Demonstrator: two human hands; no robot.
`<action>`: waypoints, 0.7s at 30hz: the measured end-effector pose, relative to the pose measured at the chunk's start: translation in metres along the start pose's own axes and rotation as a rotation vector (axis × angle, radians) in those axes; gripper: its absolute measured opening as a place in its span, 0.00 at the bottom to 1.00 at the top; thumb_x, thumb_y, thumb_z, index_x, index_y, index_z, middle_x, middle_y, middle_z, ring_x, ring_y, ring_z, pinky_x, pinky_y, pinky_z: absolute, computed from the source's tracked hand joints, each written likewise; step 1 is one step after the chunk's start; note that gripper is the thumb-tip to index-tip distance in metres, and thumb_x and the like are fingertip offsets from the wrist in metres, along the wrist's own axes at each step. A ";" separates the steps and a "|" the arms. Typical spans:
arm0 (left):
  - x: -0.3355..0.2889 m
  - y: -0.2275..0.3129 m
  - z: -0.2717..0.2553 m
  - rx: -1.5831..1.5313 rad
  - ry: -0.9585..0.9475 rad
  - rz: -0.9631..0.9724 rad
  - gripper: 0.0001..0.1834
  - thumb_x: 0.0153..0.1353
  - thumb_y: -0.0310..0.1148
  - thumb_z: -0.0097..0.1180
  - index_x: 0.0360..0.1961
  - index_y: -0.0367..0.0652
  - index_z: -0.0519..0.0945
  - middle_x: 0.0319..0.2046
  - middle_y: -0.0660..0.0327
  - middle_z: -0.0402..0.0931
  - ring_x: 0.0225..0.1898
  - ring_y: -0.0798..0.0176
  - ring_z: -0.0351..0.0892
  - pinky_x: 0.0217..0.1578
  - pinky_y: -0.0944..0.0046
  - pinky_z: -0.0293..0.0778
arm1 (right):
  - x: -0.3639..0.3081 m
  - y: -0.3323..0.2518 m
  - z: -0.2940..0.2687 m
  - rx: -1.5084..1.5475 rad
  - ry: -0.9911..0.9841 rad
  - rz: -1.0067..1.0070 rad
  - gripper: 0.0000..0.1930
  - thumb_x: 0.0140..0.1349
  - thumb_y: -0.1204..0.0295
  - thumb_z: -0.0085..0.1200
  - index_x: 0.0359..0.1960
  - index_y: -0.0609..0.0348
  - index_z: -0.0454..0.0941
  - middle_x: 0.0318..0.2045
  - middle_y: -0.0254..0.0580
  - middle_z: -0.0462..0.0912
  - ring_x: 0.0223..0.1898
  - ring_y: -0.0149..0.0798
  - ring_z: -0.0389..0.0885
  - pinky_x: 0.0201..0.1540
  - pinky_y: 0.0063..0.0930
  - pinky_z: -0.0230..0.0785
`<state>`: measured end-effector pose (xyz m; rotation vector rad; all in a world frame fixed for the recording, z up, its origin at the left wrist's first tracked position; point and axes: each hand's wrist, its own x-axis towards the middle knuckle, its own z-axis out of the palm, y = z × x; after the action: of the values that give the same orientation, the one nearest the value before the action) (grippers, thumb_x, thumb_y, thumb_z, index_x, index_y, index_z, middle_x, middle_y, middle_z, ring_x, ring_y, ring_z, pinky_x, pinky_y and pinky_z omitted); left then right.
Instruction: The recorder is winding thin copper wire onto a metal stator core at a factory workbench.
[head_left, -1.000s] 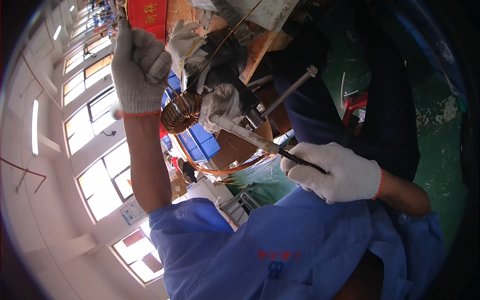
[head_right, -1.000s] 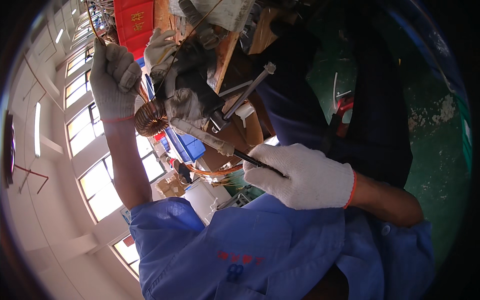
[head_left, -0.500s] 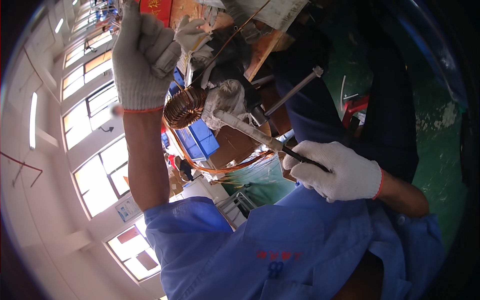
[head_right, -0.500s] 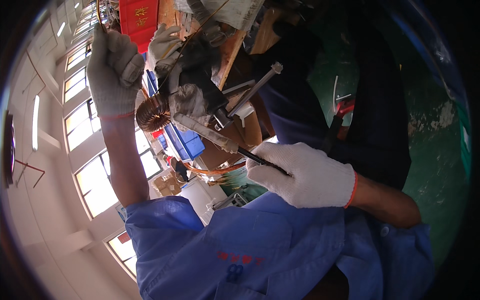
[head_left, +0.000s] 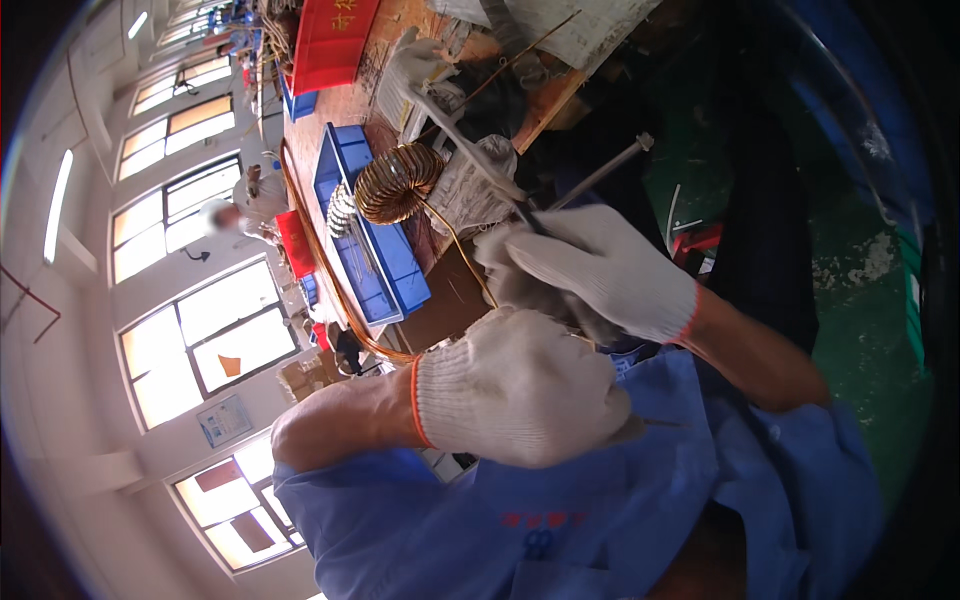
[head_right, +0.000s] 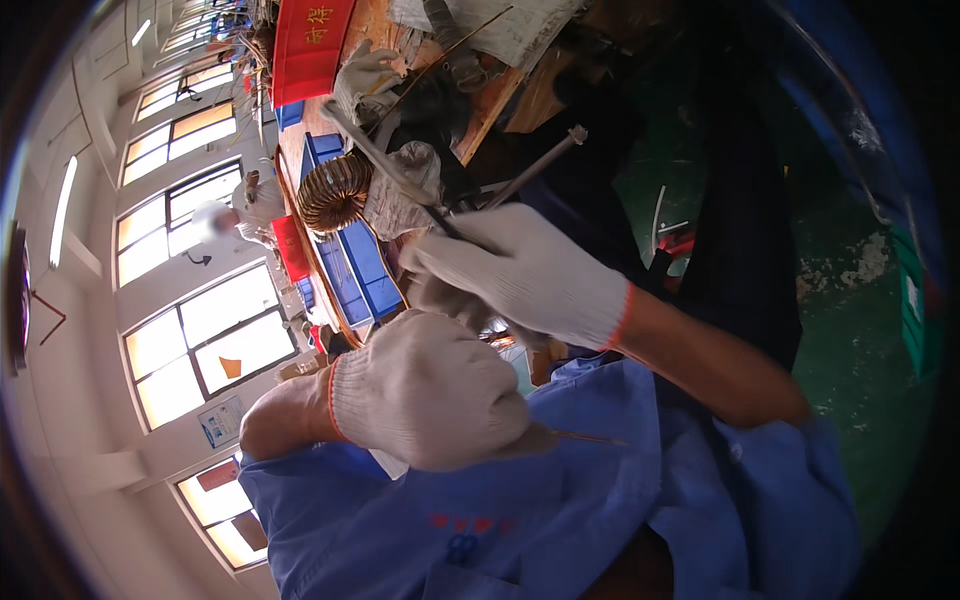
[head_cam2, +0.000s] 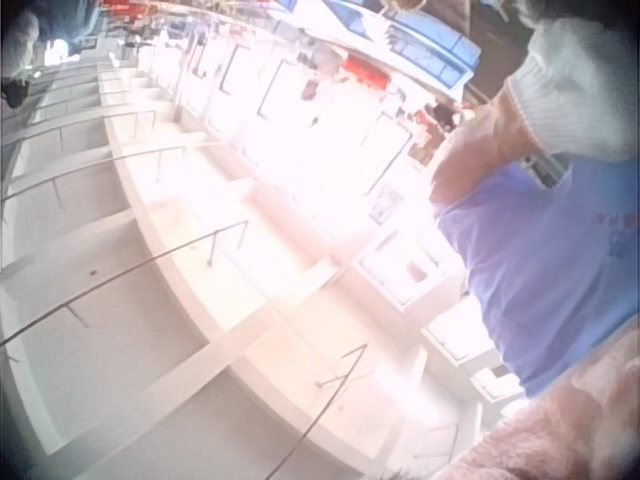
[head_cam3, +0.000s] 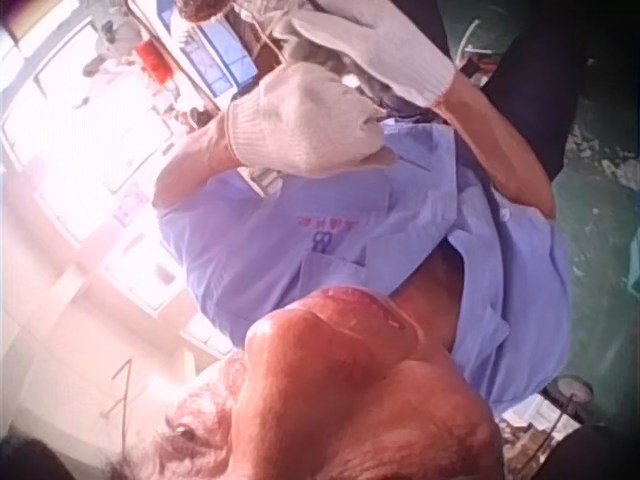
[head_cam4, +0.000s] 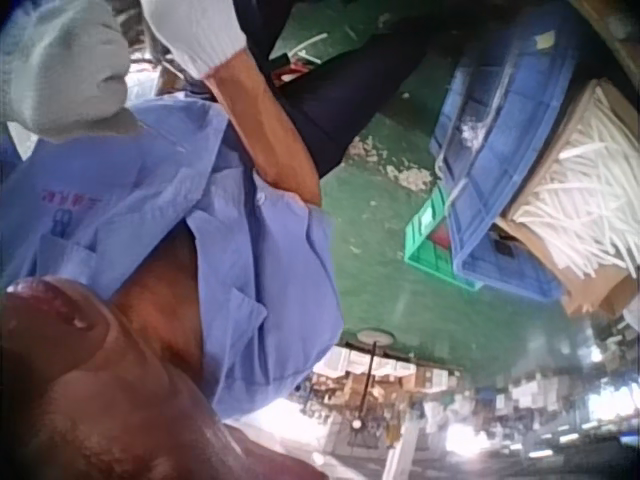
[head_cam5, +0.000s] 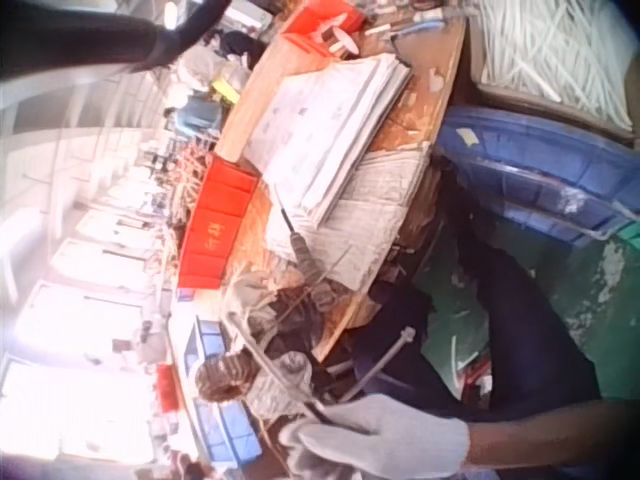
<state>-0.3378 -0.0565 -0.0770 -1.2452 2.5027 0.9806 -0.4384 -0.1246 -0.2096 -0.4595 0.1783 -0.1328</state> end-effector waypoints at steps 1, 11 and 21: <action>-0.003 0.000 0.009 0.051 0.073 0.065 0.12 0.55 0.45 0.71 0.29 0.49 0.85 0.23 0.62 0.76 0.23 0.60 0.78 0.22 0.62 0.74 | 0.009 -0.003 0.007 0.018 -0.035 0.000 0.13 0.76 0.65 0.54 0.39 0.64 0.81 0.23 0.33 0.79 0.19 0.22 0.74 0.22 0.20 0.67; -0.037 -0.001 0.021 0.438 1.193 -0.702 0.18 0.65 0.27 0.54 0.51 0.23 0.79 0.45 0.47 0.81 0.44 0.58 0.84 0.49 0.57 0.81 | 0.001 0.014 0.026 0.212 -0.100 0.079 0.09 0.75 0.68 0.53 0.38 0.61 0.79 0.20 0.30 0.75 0.15 0.22 0.69 0.16 0.24 0.61; -0.076 -0.113 -0.051 -0.580 0.769 -0.762 0.17 0.75 0.39 0.52 0.47 0.34 0.83 0.40 0.63 0.83 0.41 0.74 0.77 0.46 0.70 0.73 | 0.050 0.057 0.062 0.037 0.269 -0.274 0.11 0.77 0.69 0.53 0.35 0.61 0.80 0.18 0.23 0.72 0.17 0.16 0.66 0.18 0.18 0.56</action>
<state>-0.1972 -0.0888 -0.0598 -2.9049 1.7749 1.1655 -0.3722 -0.0556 -0.1874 -0.4263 0.3756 -0.4665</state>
